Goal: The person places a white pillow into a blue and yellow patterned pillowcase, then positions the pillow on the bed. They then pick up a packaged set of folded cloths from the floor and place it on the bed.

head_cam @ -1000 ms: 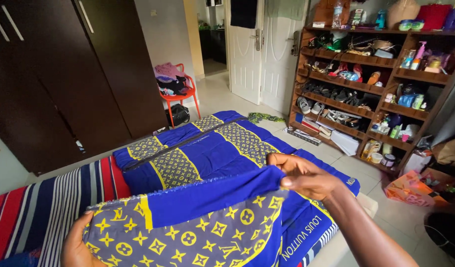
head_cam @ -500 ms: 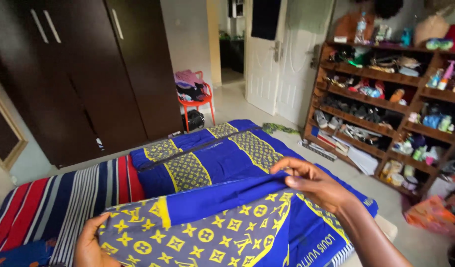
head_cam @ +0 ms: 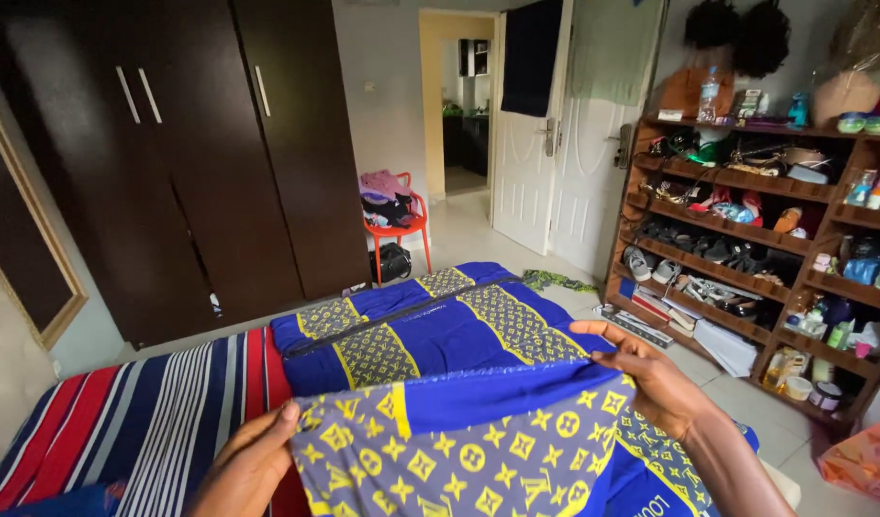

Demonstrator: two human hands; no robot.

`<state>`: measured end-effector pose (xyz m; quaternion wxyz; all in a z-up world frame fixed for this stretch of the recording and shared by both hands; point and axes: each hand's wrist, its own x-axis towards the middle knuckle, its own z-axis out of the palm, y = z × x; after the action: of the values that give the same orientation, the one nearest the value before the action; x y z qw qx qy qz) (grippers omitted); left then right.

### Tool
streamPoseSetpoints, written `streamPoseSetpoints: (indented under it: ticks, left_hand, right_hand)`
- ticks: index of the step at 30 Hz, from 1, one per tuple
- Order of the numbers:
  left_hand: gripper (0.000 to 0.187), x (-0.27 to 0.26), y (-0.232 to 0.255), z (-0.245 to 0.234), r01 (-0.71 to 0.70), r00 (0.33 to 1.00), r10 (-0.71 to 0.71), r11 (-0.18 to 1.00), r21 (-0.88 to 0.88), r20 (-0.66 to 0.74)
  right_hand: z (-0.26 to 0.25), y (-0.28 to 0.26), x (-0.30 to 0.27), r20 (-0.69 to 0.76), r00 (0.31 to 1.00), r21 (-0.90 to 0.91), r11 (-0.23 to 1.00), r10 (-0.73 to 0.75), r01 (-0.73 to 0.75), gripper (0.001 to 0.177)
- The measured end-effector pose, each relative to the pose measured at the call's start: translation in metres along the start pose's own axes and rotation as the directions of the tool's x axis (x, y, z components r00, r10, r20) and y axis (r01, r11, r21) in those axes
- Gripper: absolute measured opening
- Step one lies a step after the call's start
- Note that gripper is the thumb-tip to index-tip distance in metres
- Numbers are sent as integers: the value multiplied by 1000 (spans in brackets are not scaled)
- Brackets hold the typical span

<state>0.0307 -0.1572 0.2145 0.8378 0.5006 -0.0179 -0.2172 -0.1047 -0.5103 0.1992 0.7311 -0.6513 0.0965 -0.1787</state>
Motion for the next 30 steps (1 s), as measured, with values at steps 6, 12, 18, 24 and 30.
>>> streamPoseSetpoints:
  ticks: [6, 12, 18, 24, 30]
  left_hand:
    - [22, 41, -26, -29, -176, 984, 176, 984, 19, 1]
    - [32, 34, -20, -24, 59, 998, -59, 996, -73, 4]
    - [18, 33, -19, -36, -219, 968, 202, 970, 103, 151]
    - [25, 32, -21, -42, -179, 969, 128, 954, 242, 214]
    - [33, 27, -14, -38, -119, 988, 77, 937, 328, 136]
  right_hand:
    - [9, -2, -1, 53, 999, 75, 997, 13, -17, 34]
    - [13, 3, 11, -13, 1000, -3, 1000, 26, -26, 26]
    - [3, 12, 20, -49, 999, -48, 999, 4, -6, 24]
    - [-5, 18, 19, 174, 975, -40, 988, -139, 148, 15]
    - [29, -11, -3, 440, 898, -693, 627, -25, 357, 65]
